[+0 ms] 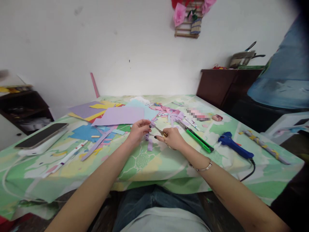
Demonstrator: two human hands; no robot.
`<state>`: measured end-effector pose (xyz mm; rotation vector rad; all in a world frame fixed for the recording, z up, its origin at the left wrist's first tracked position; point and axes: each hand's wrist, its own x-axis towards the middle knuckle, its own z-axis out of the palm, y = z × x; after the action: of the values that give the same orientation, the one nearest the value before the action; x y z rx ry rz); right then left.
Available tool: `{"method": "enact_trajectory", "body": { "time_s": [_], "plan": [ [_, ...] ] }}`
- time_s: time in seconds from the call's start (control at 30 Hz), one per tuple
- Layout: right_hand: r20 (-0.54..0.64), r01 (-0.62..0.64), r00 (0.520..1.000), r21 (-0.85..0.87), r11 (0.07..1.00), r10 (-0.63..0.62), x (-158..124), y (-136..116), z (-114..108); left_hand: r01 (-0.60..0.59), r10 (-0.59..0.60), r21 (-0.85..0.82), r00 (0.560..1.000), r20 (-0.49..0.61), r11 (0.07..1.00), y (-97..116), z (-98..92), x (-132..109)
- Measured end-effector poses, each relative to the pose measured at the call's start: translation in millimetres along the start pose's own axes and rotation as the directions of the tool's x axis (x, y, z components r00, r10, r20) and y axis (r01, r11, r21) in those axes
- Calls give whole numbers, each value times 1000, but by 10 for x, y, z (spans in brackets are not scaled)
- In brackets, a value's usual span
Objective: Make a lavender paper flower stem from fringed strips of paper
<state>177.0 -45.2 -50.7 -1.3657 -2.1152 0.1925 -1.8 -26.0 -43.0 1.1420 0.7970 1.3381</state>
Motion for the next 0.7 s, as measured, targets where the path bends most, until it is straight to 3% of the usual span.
{"method": "enact_trajectory", "body": {
  "time_s": [0.7],
  "plan": [
    [-28,-19,999,37,999,20,8,1,29,-4,5,-35,1000,31,999,-15,16,-9]
  ]
}}
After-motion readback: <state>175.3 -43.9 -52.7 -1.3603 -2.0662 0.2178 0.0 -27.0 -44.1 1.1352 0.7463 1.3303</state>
